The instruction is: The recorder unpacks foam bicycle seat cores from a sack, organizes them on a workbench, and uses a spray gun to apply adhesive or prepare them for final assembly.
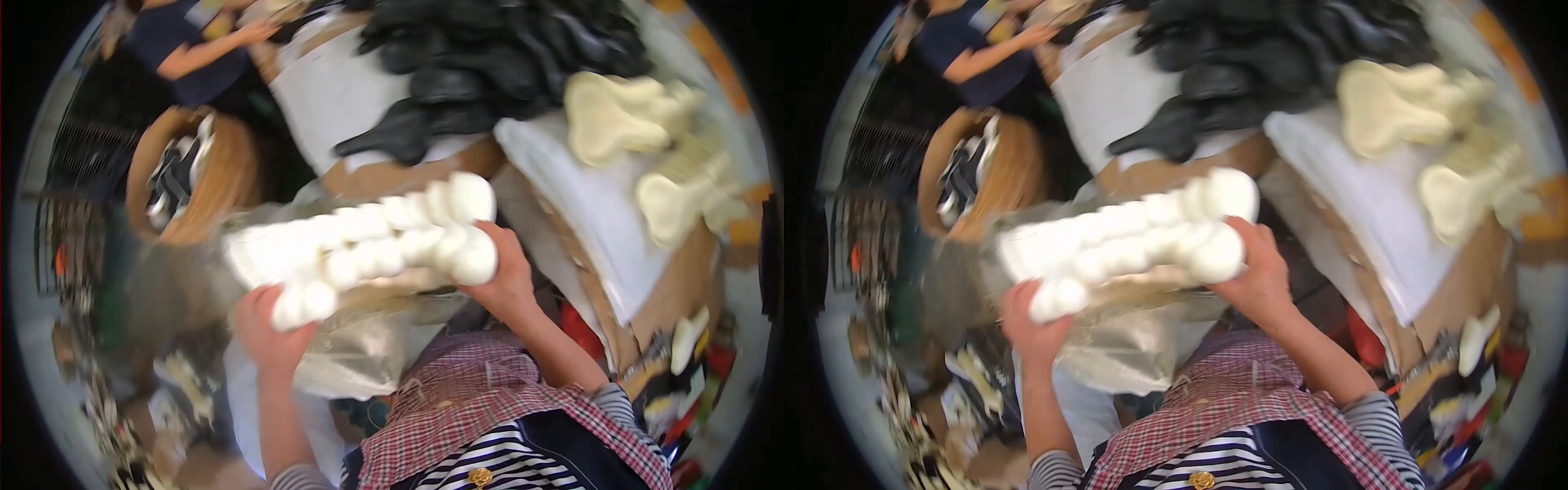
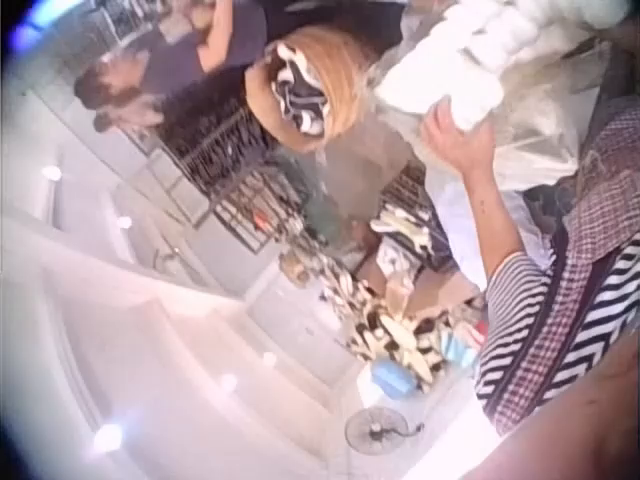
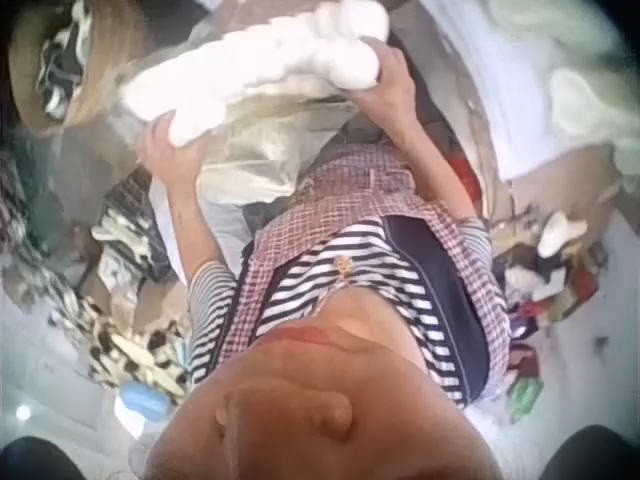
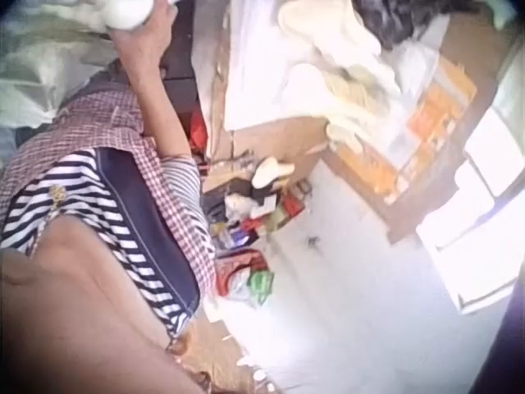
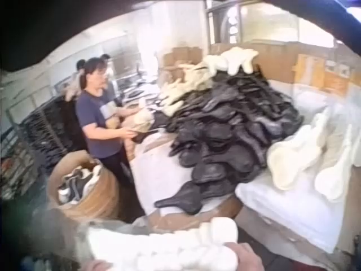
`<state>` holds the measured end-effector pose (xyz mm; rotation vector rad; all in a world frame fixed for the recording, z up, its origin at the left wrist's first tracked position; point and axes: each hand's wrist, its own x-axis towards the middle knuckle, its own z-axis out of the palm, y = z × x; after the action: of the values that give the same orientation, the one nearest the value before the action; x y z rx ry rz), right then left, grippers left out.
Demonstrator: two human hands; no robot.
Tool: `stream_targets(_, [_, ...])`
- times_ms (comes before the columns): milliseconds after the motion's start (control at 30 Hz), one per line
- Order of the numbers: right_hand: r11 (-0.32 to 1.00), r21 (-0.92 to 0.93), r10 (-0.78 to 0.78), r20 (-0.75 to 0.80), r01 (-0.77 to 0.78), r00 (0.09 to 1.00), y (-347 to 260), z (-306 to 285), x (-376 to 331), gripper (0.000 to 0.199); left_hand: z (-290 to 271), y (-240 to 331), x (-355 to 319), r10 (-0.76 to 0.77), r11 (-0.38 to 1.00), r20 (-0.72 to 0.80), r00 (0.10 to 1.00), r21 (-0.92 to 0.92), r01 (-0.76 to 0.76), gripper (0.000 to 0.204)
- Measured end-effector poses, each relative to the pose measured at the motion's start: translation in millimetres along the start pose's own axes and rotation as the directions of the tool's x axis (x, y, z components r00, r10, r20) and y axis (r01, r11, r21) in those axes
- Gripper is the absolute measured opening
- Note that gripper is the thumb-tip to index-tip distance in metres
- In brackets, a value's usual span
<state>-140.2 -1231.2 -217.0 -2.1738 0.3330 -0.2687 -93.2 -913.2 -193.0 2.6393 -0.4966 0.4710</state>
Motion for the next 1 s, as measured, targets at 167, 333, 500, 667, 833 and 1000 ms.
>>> stream_targets(167, [0.971, -0.018, -0.238, -0.117, 0.237, 0.964, -31.7, -117.5, 35.1, 0.067, -28.2, 97.3, 38.2, 0.134, 0.988, -0.211, 0.968, -0.046, -0.147, 0.051])
stream_targets(333, [0.881, -0.311, -0.452, -0.328, 0.357, 0.830, -1.1, -262.7, 36.0, 0.065, 17.2, 220.4, 71.3, 0.234, 0.930, -0.294, 0.927, -0.212, -0.302, 0.048])
stream_targets(500, [0.795, -0.578, -0.443, -0.345, 0.184, 0.828, 17.4, -404.6, 11.0, 0.060, 69.5, 356.7, 91.4, 0.235, 0.811, -0.268, 0.934, -0.475, -0.340, 0.047])
stream_targets(667, [0.768, -0.639, -0.368, -0.389, 0.040, 0.845, 71.0, -547.5, -16.6, 0.060, 101.5, 508.7, 94.0, 0.253, 0.688, -0.034, 0.967, -0.696, -0.204, 0.050])
stream_targets(833, [0.927, -0.324, 0.107, -0.255, -0.189, 0.961, 181.4, -665.7, -4.6, 0.065, 166.6, 626.8, 87.9, 0.332, 0.655, 0.120, 0.935, -0.743, -0.138, 0.051])
stream_targets(1000, [0.821, -0.348, 0.179, -0.596, -0.452, 0.783, 401.1, -689.8, 19.3, 0.072, 225.6, 685.6, 40.5, 0.478, 0.751, 0.377, 0.793, -0.644, -0.146, 0.066])
